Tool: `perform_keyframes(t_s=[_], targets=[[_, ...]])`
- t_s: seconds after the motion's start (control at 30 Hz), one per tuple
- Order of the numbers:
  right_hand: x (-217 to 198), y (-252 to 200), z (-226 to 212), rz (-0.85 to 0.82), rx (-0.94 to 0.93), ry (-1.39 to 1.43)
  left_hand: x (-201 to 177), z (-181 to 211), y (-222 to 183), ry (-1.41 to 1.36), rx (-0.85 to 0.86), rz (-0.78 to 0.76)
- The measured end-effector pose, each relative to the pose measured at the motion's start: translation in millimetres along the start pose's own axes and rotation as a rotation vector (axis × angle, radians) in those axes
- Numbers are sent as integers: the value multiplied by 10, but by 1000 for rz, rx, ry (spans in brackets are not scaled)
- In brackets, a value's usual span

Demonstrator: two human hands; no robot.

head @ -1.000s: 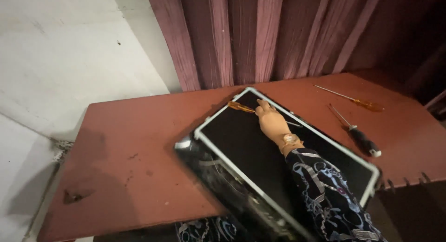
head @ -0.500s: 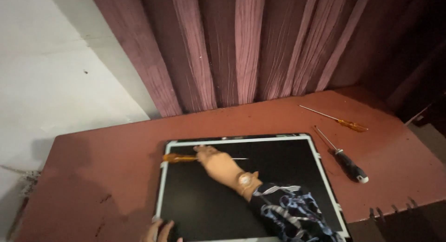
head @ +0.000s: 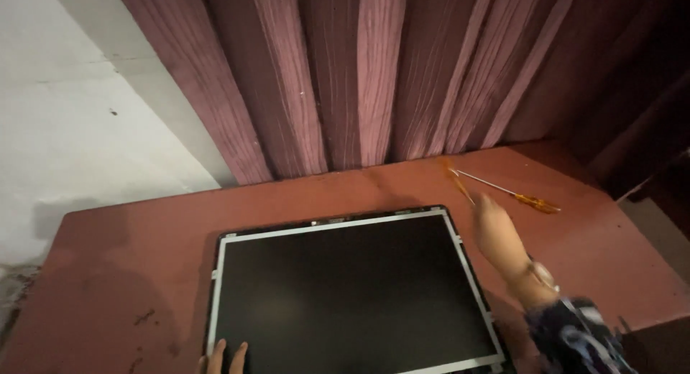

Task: Disassembling a screen frame by removing screws with a screwdriver and lifting the panel from the chassis.

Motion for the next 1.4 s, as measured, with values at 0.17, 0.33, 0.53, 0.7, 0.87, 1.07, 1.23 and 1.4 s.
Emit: perform_keyframes(t_s=[0.17, 0.33, 0.53, 0.7, 0.87, 1.07, 1.23, 1.4], targets=[[193, -737, 209, -58, 278, 61, -211, 441, -123, -100, 53, 23], [151, -973, 34, 90, 263, 327, 225, 193, 17, -28, 179, -120], [-349, -1854, -388, 34, 612, 849, 461, 95, -15, 136, 170, -31], [269, -2534, -160, -175, 272, 340, 463, -207, -276, 367, 86, 54], [-131, -2050, -537, -56, 205, 419, -252, -27, -467, 508, 211, 100], [-220, -1955, -804, -211, 59, 211, -940, 401, -367, 164, 326, 102], [-218, -1782, -1794, -421, -266, 132, -662, 411, -568, 37, 823, 295], [-42, -1723, -2242, -297, -575, -155, -1257, 495, -616, 26, 905, 494]])
Point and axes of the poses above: each hand's wrist, its own y-axis towards the middle knuckle, its own x-axis out of the palm, z = x × y, the point moved 3 cm from there along y, towards the middle knuckle, and after that the axes turned 7 degrees about y, right-handed, at the moved point
